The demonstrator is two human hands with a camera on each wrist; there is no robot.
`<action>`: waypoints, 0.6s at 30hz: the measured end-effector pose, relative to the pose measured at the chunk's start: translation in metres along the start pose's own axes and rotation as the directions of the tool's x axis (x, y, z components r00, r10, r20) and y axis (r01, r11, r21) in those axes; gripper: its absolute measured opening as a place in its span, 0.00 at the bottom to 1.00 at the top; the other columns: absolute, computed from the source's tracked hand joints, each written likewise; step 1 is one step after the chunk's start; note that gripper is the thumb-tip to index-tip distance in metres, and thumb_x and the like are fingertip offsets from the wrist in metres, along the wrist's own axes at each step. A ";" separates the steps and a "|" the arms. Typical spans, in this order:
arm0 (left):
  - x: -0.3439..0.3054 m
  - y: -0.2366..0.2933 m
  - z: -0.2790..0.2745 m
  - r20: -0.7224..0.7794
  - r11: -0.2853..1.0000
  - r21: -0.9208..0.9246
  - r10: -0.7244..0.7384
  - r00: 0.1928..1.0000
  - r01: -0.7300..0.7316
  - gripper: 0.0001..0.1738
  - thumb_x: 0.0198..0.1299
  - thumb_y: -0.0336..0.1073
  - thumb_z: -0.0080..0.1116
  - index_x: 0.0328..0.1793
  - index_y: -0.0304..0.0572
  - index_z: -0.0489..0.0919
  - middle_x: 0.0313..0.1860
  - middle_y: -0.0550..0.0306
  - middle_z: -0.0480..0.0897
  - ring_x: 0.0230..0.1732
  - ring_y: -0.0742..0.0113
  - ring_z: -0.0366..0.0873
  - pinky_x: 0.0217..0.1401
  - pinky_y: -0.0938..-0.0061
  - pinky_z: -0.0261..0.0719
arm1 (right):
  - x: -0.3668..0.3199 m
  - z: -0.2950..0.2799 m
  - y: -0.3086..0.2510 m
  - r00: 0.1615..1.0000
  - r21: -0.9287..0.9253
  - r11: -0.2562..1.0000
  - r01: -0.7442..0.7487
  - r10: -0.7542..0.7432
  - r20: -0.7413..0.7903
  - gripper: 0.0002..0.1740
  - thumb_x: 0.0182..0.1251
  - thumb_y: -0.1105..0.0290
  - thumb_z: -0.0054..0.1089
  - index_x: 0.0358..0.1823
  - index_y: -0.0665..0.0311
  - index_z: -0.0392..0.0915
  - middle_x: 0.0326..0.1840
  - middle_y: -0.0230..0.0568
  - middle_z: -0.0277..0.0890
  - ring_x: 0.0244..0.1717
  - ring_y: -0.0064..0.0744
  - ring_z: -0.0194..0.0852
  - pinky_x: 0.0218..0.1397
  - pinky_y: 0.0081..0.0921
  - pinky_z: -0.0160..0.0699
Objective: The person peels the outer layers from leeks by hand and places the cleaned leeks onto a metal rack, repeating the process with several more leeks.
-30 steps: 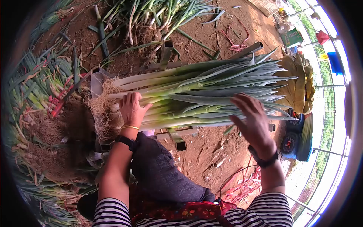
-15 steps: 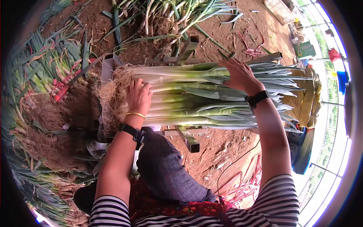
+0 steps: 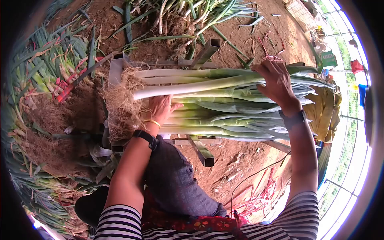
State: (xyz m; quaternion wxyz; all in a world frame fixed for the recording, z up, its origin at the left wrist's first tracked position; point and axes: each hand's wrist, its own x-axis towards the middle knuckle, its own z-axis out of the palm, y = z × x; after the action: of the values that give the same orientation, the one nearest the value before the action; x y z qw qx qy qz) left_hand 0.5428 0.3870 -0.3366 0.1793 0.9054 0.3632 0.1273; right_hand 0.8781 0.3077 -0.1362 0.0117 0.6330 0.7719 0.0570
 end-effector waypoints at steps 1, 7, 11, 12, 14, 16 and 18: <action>0.003 0.003 -0.006 0.001 0.998 0.068 -0.013 1.000 0.013 0.35 0.53 0.61 0.56 0.59 0.45 0.68 0.52 0.51 0.74 0.55 0.51 0.67 0.58 0.55 0.59 | -0.001 0.012 0.006 1.000 -0.019 1.000 0.002 -0.001 0.012 0.31 0.34 0.72 0.70 0.47 0.53 0.74 0.41 0.34 0.69 0.47 0.37 0.70 0.49 0.35 0.67; -0.002 0.008 -0.021 0.095 0.998 0.029 -0.049 0.994 0.046 0.33 0.52 0.57 0.58 0.60 0.49 0.68 0.52 0.54 0.71 0.55 0.52 0.67 0.56 0.56 0.62 | 0.010 0.087 -0.020 0.978 0.535 0.821 -0.201 0.196 0.068 0.21 0.45 0.65 0.68 0.44 0.52 0.75 0.42 0.31 0.72 0.46 0.35 0.71 0.48 0.32 0.72; -0.008 0.005 -0.026 -0.006 0.999 -0.034 -0.019 1.000 0.019 0.32 0.52 0.53 0.60 0.60 0.46 0.68 0.54 0.51 0.71 0.57 0.49 0.66 0.61 0.57 0.61 | 0.007 0.073 -0.026 0.999 0.101 0.994 0.038 -0.038 -0.007 0.21 0.47 0.63 0.68 0.45 0.53 0.74 0.40 0.30 0.74 0.44 0.35 0.73 0.45 0.32 0.75; -0.009 0.007 -0.028 -0.048 1.000 -0.018 -0.008 0.999 0.007 0.32 0.52 0.52 0.61 0.59 0.45 0.68 0.54 0.50 0.72 0.58 0.48 0.66 0.63 0.57 0.60 | 0.006 0.068 -0.027 0.999 0.109 0.994 0.029 -0.031 0.020 0.22 0.48 0.63 0.67 0.47 0.52 0.73 0.42 0.32 0.76 0.45 0.37 0.74 0.45 0.33 0.75; -0.010 0.005 -0.027 -0.046 1.000 -0.011 -0.010 0.999 0.010 0.32 0.52 0.51 0.61 0.59 0.44 0.68 0.55 0.49 0.72 0.58 0.48 0.66 0.64 0.57 0.60 | 0.005 0.076 -0.024 0.998 0.132 0.991 0.028 -0.034 0.046 0.22 0.49 0.63 0.67 0.48 0.52 0.73 0.43 0.33 0.76 0.46 0.38 0.75 0.47 0.34 0.75; -0.006 0.000 -0.024 -0.065 1.000 -0.013 0.025 0.998 -0.026 0.31 0.51 0.51 0.62 0.57 0.44 0.69 0.53 0.48 0.72 0.57 0.47 0.66 0.63 0.56 0.61 | 0.002 0.086 -0.015 0.992 0.148 0.989 -0.026 0.007 0.129 0.22 0.53 0.61 0.65 0.50 0.52 0.73 0.48 0.35 0.77 0.48 0.42 0.76 0.49 0.36 0.75; -0.001 -0.006 -0.028 0.014 0.999 0.032 -0.028 1.000 0.028 0.30 0.51 0.51 0.62 0.55 0.44 0.70 0.50 0.51 0.73 0.55 0.50 0.67 0.60 0.58 0.63 | 0.005 0.086 -0.007 0.983 0.140 0.987 -0.080 0.055 0.178 0.22 0.54 0.61 0.64 0.51 0.52 0.72 0.48 0.36 0.77 0.47 0.43 0.76 0.49 0.37 0.76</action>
State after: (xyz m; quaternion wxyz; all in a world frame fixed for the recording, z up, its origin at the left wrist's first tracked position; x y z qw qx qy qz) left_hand 0.5283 0.3967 -0.3136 0.1691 0.9039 0.3764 0.1126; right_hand 0.8783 0.3178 -0.2221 0.0303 0.6607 0.7481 -0.0549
